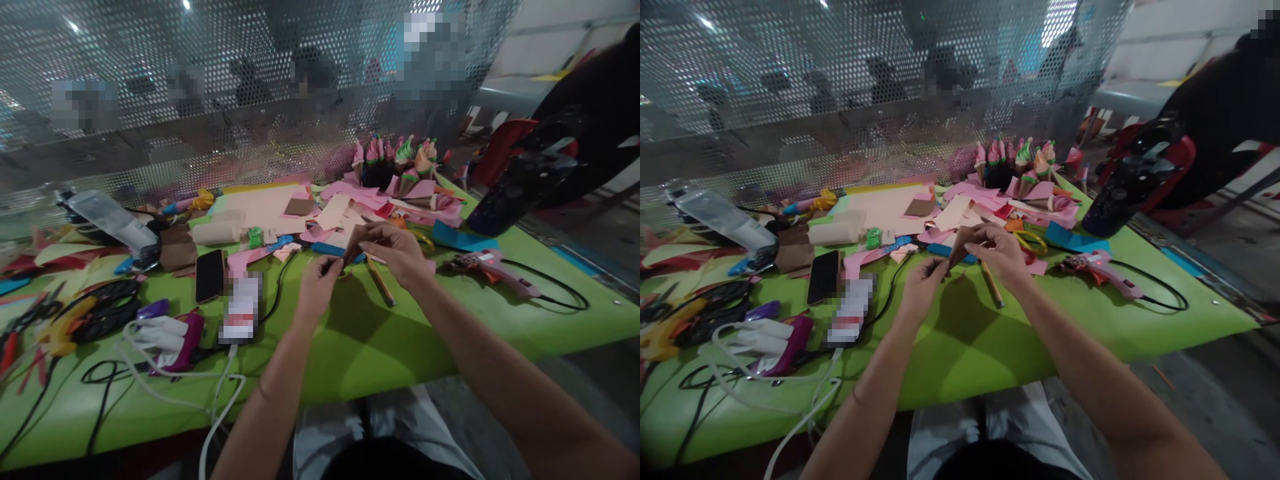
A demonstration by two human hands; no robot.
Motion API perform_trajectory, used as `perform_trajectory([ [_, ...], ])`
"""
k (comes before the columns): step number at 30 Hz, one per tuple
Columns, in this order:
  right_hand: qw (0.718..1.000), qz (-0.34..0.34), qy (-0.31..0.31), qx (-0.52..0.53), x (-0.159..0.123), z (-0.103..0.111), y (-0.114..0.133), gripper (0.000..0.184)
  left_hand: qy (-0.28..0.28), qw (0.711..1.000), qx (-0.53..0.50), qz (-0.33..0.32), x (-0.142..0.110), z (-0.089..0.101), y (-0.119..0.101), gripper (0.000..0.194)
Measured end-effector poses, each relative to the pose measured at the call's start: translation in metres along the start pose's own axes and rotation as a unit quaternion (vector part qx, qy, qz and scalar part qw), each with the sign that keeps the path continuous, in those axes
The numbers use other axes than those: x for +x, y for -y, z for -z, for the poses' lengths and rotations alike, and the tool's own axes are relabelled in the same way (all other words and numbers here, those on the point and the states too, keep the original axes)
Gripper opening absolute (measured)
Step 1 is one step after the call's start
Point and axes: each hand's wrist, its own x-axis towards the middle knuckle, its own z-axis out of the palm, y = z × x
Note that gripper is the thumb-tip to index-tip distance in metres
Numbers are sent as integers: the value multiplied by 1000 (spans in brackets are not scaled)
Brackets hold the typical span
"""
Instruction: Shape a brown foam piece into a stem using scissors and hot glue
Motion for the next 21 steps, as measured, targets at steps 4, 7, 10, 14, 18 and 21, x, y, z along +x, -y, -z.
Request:
perform_trajectory([
  [4,1000,4,-17,-15,2,2,-3,21,1,999,34,-22,0,1,3,16],
  [7,999,19,-29,-31,2,3,-2,17,-3,997,54,-52,-1,0,8,19],
  [10,998,27,-44,-29,1,3,-1,15,-8,992,83,-96,-1,-1,13,19],
  [14,998,21,-52,-26,1,2,0,14,-18,984,120,-127,-1,-2,18,20],
  [18,998,14,-48,-28,1,1,1,14,-28,987,111,-110,-1,-2,16,16],
  [21,999,15,-43,-25,0,1,-1,16,-25,993,81,-78,-1,-2,12,11],
])
